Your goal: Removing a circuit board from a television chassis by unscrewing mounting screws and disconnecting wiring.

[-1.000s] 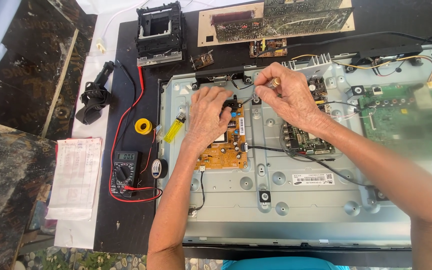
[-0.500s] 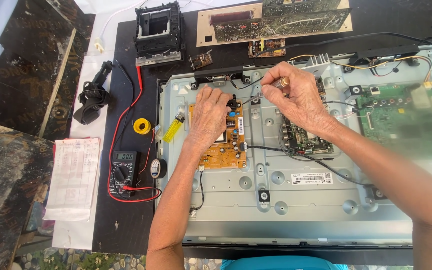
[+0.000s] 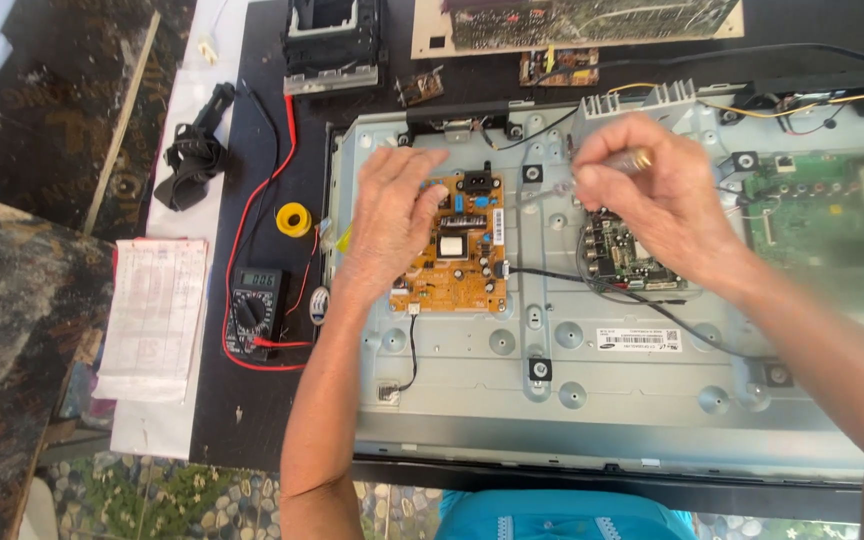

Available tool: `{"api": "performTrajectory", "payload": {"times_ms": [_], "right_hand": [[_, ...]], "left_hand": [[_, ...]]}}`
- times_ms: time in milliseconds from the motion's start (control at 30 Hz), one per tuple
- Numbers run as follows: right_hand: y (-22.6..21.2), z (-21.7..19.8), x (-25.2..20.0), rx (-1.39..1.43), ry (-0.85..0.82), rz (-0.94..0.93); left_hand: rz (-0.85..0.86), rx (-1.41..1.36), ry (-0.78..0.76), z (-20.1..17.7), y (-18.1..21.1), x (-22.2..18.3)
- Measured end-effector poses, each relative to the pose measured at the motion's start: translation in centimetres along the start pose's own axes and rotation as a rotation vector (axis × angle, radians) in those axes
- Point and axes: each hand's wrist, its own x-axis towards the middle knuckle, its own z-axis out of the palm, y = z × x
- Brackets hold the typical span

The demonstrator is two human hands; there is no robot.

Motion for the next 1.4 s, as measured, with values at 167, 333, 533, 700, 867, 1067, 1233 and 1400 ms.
{"api": "performTrajectory", "payload": {"times_ms": [167,333,533,700,867,1067,1233,1400], "right_hand": [[-3.0,0.2,-3.8,-0.279,-0.196,-0.179],[-5.6,3.6,-3.0,-0.177,-0.263,-0.315],[-6.0,7.6,0.0,-0.126,-0.327,-0.382],[-2.9,10.8,0.6,0.078,-0.34,-0.314],[-3.2,12.6,0.8,0.103,-0.415,-0.27],[-2.7,13.8,0.5,0.08,-0.46,-0.219],[-2.2,14.1,0.5,0.085,-0.465,-0.206],[-2.2,14.1,0.5,0.08,-0.458,-0.197]], "left_hand": [[0.213,-0.015,0.141,-4.1,2.0,-4.2],[0.084,0.037,0.224,-4.1,3.4,-8.5],[-0.053,0.1,0.293,-3.0,2.6,-11.9],[-0.139,0.086,0.323,-1.2,1.7,-14.2],[-0.193,0.216,0.332,0.3,2.1,-15.5],[-0.243,0.206,0.345,1.5,1.8,-16.0],[-0.26,0.206,0.368,1.9,1.5,-16.1],[-0.248,0.185,0.399,2.0,1.6,-16.0]]}}
